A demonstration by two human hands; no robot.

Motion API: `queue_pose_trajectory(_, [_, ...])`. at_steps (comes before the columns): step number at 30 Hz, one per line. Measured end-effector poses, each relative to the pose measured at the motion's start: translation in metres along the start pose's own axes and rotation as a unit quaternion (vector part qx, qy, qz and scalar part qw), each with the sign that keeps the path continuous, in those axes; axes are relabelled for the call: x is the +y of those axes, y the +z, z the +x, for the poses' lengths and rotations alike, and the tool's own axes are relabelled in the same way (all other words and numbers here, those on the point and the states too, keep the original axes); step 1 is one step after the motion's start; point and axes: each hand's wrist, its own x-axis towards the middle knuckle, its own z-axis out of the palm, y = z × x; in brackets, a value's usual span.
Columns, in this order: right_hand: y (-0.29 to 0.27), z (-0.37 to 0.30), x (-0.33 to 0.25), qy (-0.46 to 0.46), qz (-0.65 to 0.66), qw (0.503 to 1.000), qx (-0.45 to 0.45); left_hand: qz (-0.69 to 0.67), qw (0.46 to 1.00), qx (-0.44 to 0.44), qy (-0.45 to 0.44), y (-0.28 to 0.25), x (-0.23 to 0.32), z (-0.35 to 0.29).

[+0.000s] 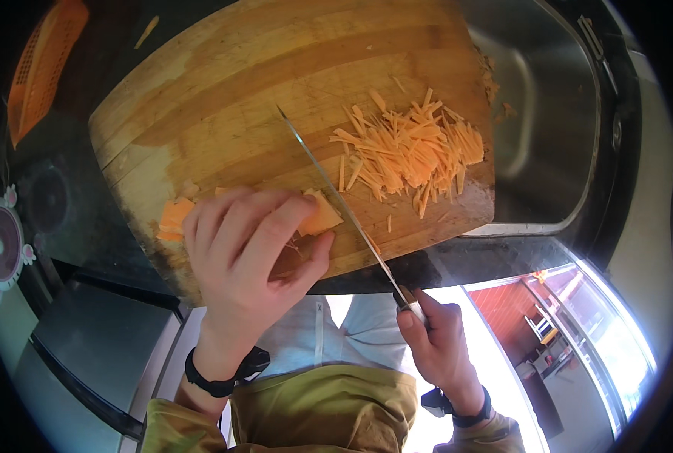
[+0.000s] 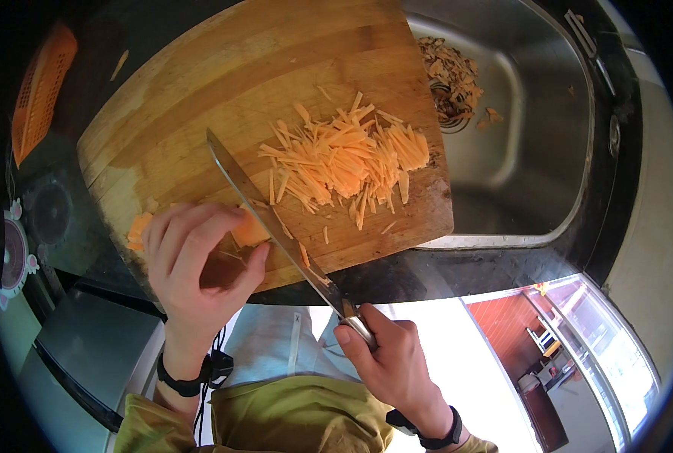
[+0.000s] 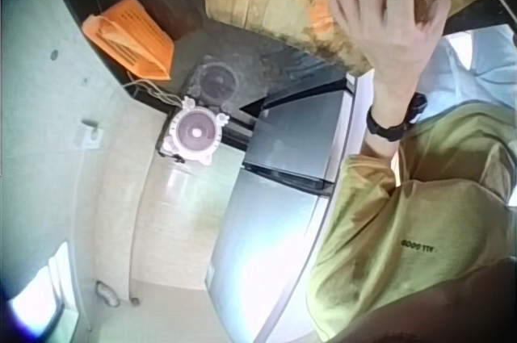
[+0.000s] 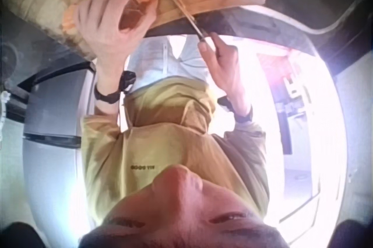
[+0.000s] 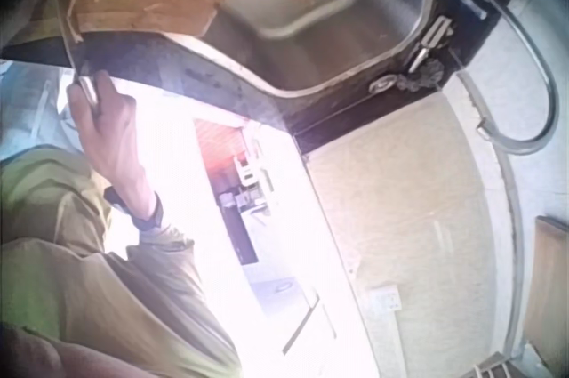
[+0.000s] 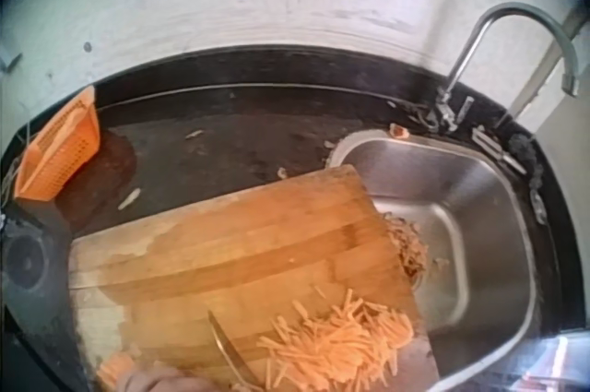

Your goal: Chopping a sweet potato into matchsticks on a wooden cutting board.

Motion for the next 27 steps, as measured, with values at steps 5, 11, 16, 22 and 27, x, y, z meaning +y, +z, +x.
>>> queue_pose_trajectory(5, [0.003, 0.0, -0.004, -0.012, -0.002, 1.0, -0.013, -0.035, 0.997, 0.046, 0.041, 0.002, -0.011, -0.001])
queue_pose_trajectory(11, [-0.003, -0.002, -0.003, -0.024, -0.019, 0.999, -0.019, -0.064, 0.996, 0.044, 0.041, 0.007, -0.007, 0.006])
queue_pose_trajectory(16, [-0.005, -0.004, -0.002, -0.026, -0.019, 0.999, -0.024, -0.072, 0.995, 0.034, 0.054, 0.008, -0.01, 0.007])
queue_pose_trajectory(22, [-0.002, -0.008, -0.008, -0.032, -0.046, 0.998, -0.014, -0.087, 0.996, -0.009, -0.007, 0.002, -0.006, 0.01])
queue_pose_trajectory(27, [0.003, -0.011, -0.009, -0.022, -0.03, 0.999, -0.009, -0.106, 0.994, -0.026, -0.02, 0.004, -0.011, 0.006])
